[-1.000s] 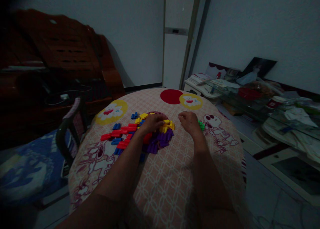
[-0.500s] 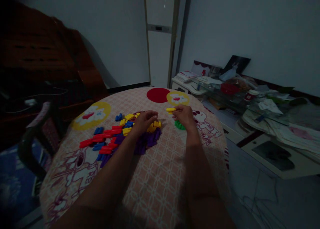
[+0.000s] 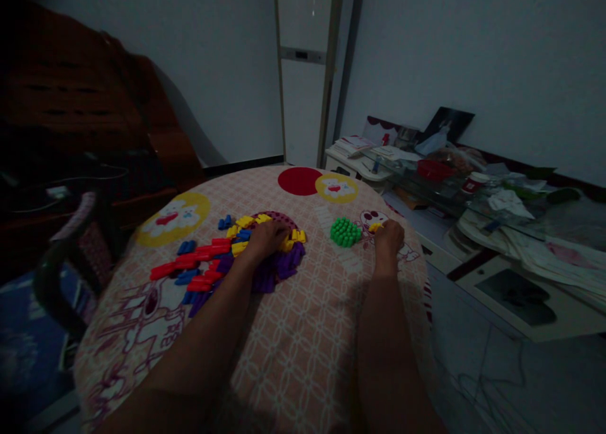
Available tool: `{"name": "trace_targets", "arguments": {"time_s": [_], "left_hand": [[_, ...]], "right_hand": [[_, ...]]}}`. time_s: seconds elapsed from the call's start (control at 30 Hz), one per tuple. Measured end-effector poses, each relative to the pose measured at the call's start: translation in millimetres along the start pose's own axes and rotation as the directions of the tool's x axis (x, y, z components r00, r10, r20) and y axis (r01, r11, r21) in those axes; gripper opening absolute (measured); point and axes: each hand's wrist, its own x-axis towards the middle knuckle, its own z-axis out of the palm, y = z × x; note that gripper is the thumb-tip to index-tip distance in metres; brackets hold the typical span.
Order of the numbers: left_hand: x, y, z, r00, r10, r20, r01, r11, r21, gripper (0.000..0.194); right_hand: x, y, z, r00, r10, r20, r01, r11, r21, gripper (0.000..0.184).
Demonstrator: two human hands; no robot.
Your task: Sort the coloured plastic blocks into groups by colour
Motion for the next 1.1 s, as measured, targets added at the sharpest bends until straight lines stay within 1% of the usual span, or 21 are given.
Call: {"name": "trace_targets", "arguments": {"time_s": [0.1,0.17,0.23,0.33,0.4,0.47,0.53,0.6,0.63,0.7,0.77,0.83,0.9,0.97,1.03,1.1], "left_hand": [[0.5,-7.6,-4.3,0.998,0.053,0.027,-0.052,0.997,-0.054,0.03],[0.8,-12.5,-6.7,0.994,0.105,0.04,-0.101,0.991,-0.091,0.032],[1.0,-15.7,-8.0,0.99,0.132,0.042,-0.126,0.985,-0.122,0.034],[1.0,-17.0,-7.6,0.99,0.138,0.039,-0.129,0.977,-0.172,0.034],[1.3,-16.5,-7.0,0.989,0.145,0.032,-0.135,0.969,-0.207,0.034],[1.8,-15.9,-7.4,0.991,0.132,0.013,-0.125,0.963,-0.238,0.035],[2.0,-15.6,-9.1,0.993,0.118,-0.012,-0.117,0.954,-0.275,0.036],[1.4,-15.5,-11.1,0.992,0.122,-0.03,-0.125,0.941,-0.314,0.034],[0.8,-15.5,-11.9,0.99,0.136,-0.026,-0.137,0.935,-0.327,0.031],[-0.8,-15.0,-12.4,0.984,0.176,0.027,-0.158,0.934,-0.319,0.025],[-2.2,-14.3,-11.6,0.975,0.201,0.095,-0.167,0.944,-0.286,0.025],[-2.9,-14.0,-10.4,0.973,0.2,0.117,-0.163,0.95,-0.268,0.026],[-2.3,-14.8,-9.3,0.979,0.183,0.094,-0.148,0.942,-0.3,0.023],[-0.6,-16.0,-8.3,0.987,0.152,0.051,-0.122,0.919,-0.375,0.02],[1.7,-16.1,-7.1,0.995,0.099,0.005,-0.083,0.865,-0.495,0.018],[3.4,-13.5,-5.7,1.0,0.021,-0.023,-0.031,0.759,-0.651,0.018]], "right_hand": [[0.0,0.9,4.0,1.0,0.01,0.014,-0.01,1.0,0.013,0.021],[1.0,2.0,4.4,1.0,0.004,0.012,-0.004,1.0,0.008,0.022],[1.8,3.3,4.5,1.0,-0.009,0.013,0.009,1.0,-0.011,0.025],[2.3,5.4,5.8,0.999,-0.023,0.027,0.024,0.999,-0.025,0.029],[2.6,5.9,6.1,1.0,-0.009,0.03,0.009,1.0,-0.006,0.03],[2.9,4.5,4.1,1.0,0.016,0.005,-0.016,1.0,0.02,0.033],[3.3,-0.6,-1.0,0.999,0.02,-0.046,-0.018,0.999,0.029,0.036],[3.7,-10.5,-7.8,0.996,-0.011,-0.094,0.014,1.0,0.026,0.036],[3.8,-17.2,-10.9,0.993,-0.035,-0.11,0.039,0.999,0.032,0.035],[3.1,-33.2,-14.9,0.991,-0.084,-0.108,0.094,0.991,0.091,0.032],[0.5,-50.6,-14.8,0.989,-0.134,-0.06,0.144,0.967,0.209,0.03],[-4.8,-67.5,-11.5,0.984,-0.178,0.004,0.166,0.929,0.33,0.029],[-13.2,-83.0,-7.6,0.973,-0.221,0.073,0.17,0.889,0.426,0.029],[-23.9,-97.2,-5.3,0.953,-0.26,0.156,0.146,0.846,0.513,0.027],[-36.0,-110.3,-4.9,0.917,-0.314,0.246,0.111,0.794,0.598,0.024],[-48.0,-122.1,-5.6,0.859,-0.399,0.321,0.098,0.743,0.662,0.023]]}}
